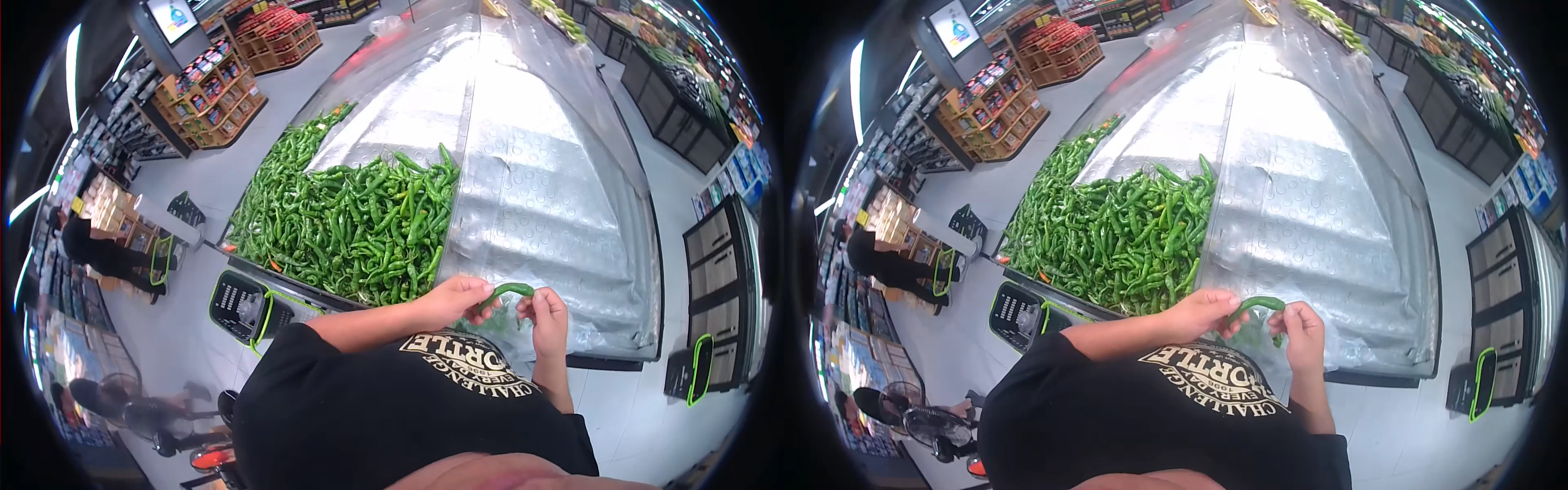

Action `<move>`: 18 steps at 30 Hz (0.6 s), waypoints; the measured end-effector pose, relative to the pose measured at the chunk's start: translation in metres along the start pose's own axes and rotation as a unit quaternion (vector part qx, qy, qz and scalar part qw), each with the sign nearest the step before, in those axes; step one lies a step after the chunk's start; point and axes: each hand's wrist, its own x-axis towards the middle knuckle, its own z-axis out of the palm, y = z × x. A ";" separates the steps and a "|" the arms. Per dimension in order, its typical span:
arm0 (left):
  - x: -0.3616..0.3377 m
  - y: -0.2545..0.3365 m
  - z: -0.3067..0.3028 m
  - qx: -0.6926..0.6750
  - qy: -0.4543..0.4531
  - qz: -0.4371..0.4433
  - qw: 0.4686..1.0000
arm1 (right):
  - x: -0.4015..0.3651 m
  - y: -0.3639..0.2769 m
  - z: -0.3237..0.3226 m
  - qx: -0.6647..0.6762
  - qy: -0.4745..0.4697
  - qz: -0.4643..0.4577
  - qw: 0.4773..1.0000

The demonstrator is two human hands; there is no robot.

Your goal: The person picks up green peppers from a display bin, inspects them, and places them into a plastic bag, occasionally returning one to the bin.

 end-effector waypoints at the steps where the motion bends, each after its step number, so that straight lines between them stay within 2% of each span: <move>1: -0.003 -0.006 0.008 -0.014 0.029 0.009 0.999 | 0.002 -0.001 -0.005 0.000 -0.023 0.009 1.000; 9: -0.020 -0.021 0.021 -0.011 0.091 0.050 0.995 | 0.018 -0.002 -0.008 -0.069 -0.136 0.029 0.988; 12: -0.025 -0.027 0.017 -0.029 0.128 0.066 0.989 | 0.019 -0.007 -0.006 -0.078 -0.141 0.036 0.986; 14: -0.029 -0.030 0.005 -0.043 0.160 0.080 0.983 | 0.020 -0.012 -0.002 -0.100 -0.115 0.005 0.988; 18: -0.047 -0.017 -0.034 -0.084 0.264 0.110 0.955 | 0.018 -0.008 -0.006 -0.123 -0.090 -0.014 0.988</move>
